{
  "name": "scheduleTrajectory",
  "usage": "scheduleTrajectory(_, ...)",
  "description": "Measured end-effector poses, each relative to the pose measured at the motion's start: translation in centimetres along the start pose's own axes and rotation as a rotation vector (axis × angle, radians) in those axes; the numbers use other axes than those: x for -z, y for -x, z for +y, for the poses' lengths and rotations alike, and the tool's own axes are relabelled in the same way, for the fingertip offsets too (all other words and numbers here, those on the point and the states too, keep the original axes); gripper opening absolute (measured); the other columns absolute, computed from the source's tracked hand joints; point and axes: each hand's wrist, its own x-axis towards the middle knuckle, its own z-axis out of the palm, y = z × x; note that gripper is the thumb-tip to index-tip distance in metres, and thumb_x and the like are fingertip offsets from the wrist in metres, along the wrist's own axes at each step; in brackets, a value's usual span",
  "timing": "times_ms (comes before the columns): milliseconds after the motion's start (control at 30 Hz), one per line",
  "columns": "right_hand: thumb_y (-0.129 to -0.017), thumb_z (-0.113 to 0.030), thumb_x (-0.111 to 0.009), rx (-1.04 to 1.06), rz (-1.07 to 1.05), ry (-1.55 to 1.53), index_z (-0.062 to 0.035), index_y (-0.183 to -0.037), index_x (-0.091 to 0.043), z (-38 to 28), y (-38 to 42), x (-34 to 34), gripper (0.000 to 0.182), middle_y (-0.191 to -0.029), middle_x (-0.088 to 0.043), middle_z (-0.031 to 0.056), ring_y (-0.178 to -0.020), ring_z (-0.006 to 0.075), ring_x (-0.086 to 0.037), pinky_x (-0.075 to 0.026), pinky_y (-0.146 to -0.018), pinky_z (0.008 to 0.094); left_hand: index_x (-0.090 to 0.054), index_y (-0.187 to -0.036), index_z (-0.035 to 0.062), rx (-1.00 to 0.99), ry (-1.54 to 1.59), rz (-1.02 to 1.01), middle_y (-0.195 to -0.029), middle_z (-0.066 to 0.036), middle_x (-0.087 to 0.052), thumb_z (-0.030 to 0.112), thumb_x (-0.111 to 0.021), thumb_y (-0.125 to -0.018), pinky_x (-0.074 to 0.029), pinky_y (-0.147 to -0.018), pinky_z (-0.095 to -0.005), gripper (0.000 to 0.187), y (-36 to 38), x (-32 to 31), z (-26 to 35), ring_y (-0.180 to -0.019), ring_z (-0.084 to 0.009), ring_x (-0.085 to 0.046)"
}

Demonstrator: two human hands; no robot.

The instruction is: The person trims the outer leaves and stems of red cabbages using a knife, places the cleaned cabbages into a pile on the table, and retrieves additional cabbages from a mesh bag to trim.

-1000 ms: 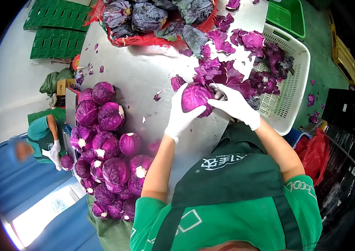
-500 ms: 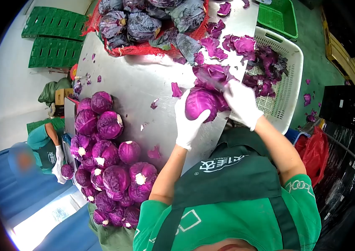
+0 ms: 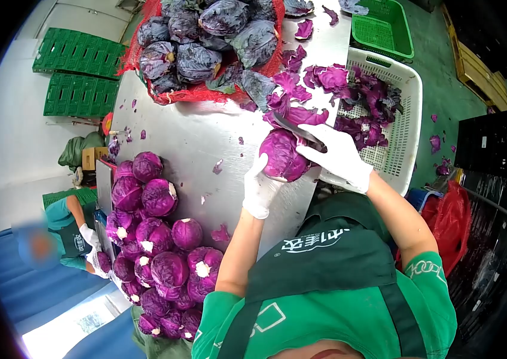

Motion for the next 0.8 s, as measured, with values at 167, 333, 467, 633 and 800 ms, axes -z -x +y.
scheduleTrajectory(167,-0.088,-0.028,-0.063,0.125,0.132,0.347,-0.0067,-0.097,-0.062,1.4,-1.0,-0.9,0.023,-0.084,-0.065,0.0118,-0.077,0.0305,-0.066,-0.053,-0.068,0.0396,-0.041,-0.142,0.0008,-0.052,-0.059,0.042,-0.143,-0.017,-0.048,0.022,-0.061,-0.091,-0.035,-0.113,-0.0543,0.059,0.2,-0.2,-0.2,-0.133,-0.0348,-0.046)
scheduleTrajectory(333,-0.091,-0.024,-0.057,0.027,0.483,0.405,-0.0055,-0.093,-0.061,7.6,-5.0,3.0,0.019,-0.078,-0.063,0.0165,-0.072,0.0344,-0.065,-0.053,-0.066,0.0441,-0.044,-0.141,-0.0002,-0.054,0.002,0.009,-0.143,-0.018,-0.048,0.02,-0.063,-0.085,-0.031,-0.116,-0.054,0.062,1.3,1.8,-0.2,-0.134,-0.0357,-0.043)
scheduleTrajectory(467,-0.091,-0.031,-0.058,-0.038,0.714,0.584,-0.0032,-0.103,-0.063,9.5,-6.0,8.9,0.031,-0.09,-0.063,0.0167,-0.085,0.0335,-0.064,-0.052,-0.077,0.0422,-0.045,-0.14,-0.0004,-0.083,-0.012,-0.092,-0.143,-0.018,-0.048,0.021,-0.062,-0.083,-0.029,-0.117,-0.0536,0.064,1.7,3.2,0.5,-0.135,-0.0355,-0.043)
scheduleTrajectory(633,-0.081,-0.046,-0.074,-0.002,0.147,0.071,-0.0053,-0.131,-0.059,-0.9,-1.2,4.3,0.066,-0.099,-0.064,0.0113,-0.081,0.0183,-0.061,-0.05,-0.077,0.0312,-0.042,-0.142,0.002,-0.022,0.378,-0.059,-0.145,-0.019,-0.045,0.025,-0.059,-0.09,-0.033,-0.114,-0.0555,0.059,0.5,-0.4,-0.1,-0.134,-0.0363,-0.044)
scheduleTrajectory(800,-0.084,-0.036,-0.075,-0.144,0.078,-0.244,-0.0029,-0.139,-0.052,-2.7,0.4,-0.9,0.068,-0.087,-0.062,0.0059,-0.078,0.0117,-0.06,-0.051,-0.074,0.0275,-0.033,-0.148,0.0104,-0.243,-0.204,-0.152,-0.147,-0.016,-0.04,0.04,-0.046,-0.098,-0.041,-0.106,-0.0601,0.059,0.7,-1.5,-1.3,-0.138,-0.0364,-0.037)
